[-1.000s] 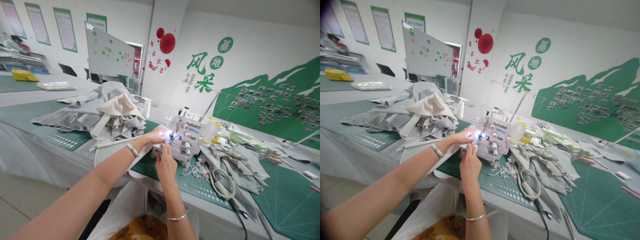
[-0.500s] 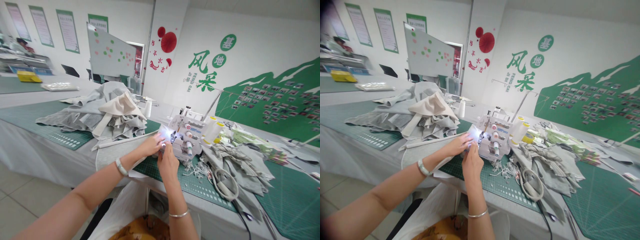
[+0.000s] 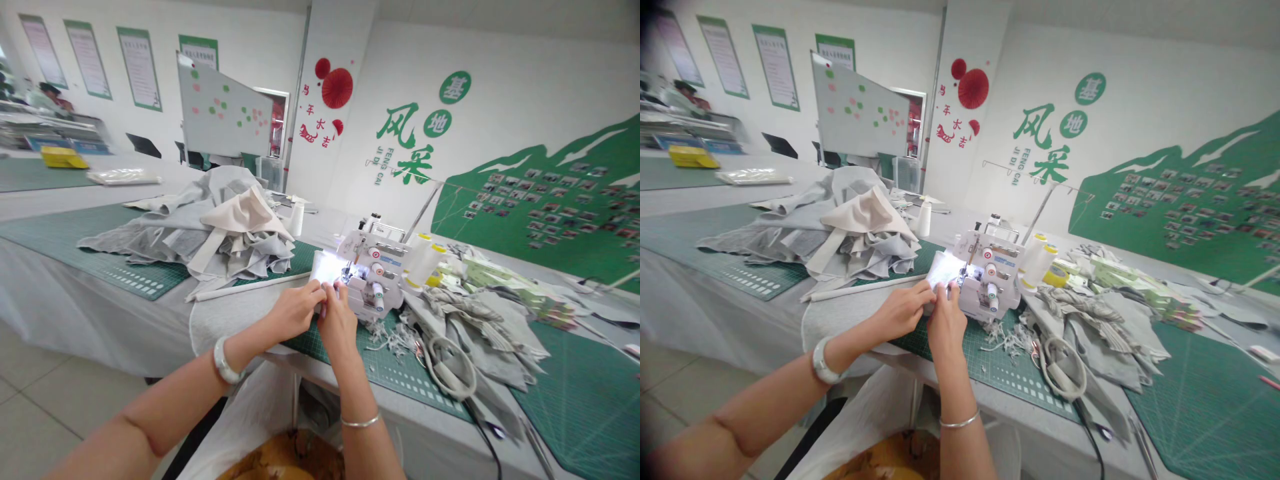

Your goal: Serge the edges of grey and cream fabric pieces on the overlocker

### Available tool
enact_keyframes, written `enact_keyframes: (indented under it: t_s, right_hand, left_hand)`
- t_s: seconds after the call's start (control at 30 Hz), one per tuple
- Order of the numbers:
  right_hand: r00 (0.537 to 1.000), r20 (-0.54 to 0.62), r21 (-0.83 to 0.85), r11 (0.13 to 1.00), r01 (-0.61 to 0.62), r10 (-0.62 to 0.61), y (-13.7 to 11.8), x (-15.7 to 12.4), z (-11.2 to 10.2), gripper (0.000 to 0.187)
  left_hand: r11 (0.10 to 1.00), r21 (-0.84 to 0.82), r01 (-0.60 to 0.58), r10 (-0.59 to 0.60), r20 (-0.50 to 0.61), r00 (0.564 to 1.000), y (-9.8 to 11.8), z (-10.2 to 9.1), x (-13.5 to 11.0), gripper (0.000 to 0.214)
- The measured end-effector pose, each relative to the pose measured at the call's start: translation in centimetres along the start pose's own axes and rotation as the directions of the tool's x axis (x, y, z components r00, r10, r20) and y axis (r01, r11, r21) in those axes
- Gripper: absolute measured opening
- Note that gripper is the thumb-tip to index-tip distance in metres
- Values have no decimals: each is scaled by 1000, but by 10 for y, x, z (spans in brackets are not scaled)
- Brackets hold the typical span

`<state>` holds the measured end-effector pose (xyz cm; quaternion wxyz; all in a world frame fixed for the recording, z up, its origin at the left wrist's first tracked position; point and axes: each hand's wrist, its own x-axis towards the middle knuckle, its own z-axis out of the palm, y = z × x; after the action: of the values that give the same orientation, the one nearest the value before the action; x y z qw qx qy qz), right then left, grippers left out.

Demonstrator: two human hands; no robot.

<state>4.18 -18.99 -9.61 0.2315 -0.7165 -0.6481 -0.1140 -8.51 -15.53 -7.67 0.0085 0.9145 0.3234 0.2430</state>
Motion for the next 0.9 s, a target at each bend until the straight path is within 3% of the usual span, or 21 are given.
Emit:
enact_keyframes:
  t_s: [0.17,0.33,0.5,0.57,0.67,0.73,0.8,0.87,0.9]
  right_hand:
    - [999,-40,41,999,-26,28,4,-5,0,25]
    - [995,-101,16,1000,5,-3,10,-7,5,21]
    - [993,-116,-24,999,31,-33,18,-8,6,20]
    - [995,-89,-35,998,43,-46,21,-7,5,20]
    - [996,-72,-56,997,48,-52,23,-6,6,22]
    - [996,-81,-80,996,40,-46,22,-5,7,23]
    - [994,-98,-95,995,38,-47,21,-5,9,23]
    - [992,-113,-87,995,51,-61,20,-6,12,23]
    - [990,-120,-80,995,59,-69,20,-6,13,23]
  left_hand:
    - [995,84,-48,41,81,996,10,-6,-3,33]
    - [986,164,-8,-14,132,991,8,-12,-3,43]
    - [973,227,-30,-13,183,983,13,-21,-6,37]
    - [989,132,-63,36,197,980,12,-26,-5,32]
    - [978,-188,-93,125,166,978,3,-30,11,21]
    - [898,-439,-25,61,68,996,-9,-29,36,18]
    - [734,-671,101,-133,4,991,-23,-24,70,21]
    - [478,-823,306,-413,98,906,-35,-16,108,20]
    - [431,-831,351,-453,136,881,-40,-12,126,22]
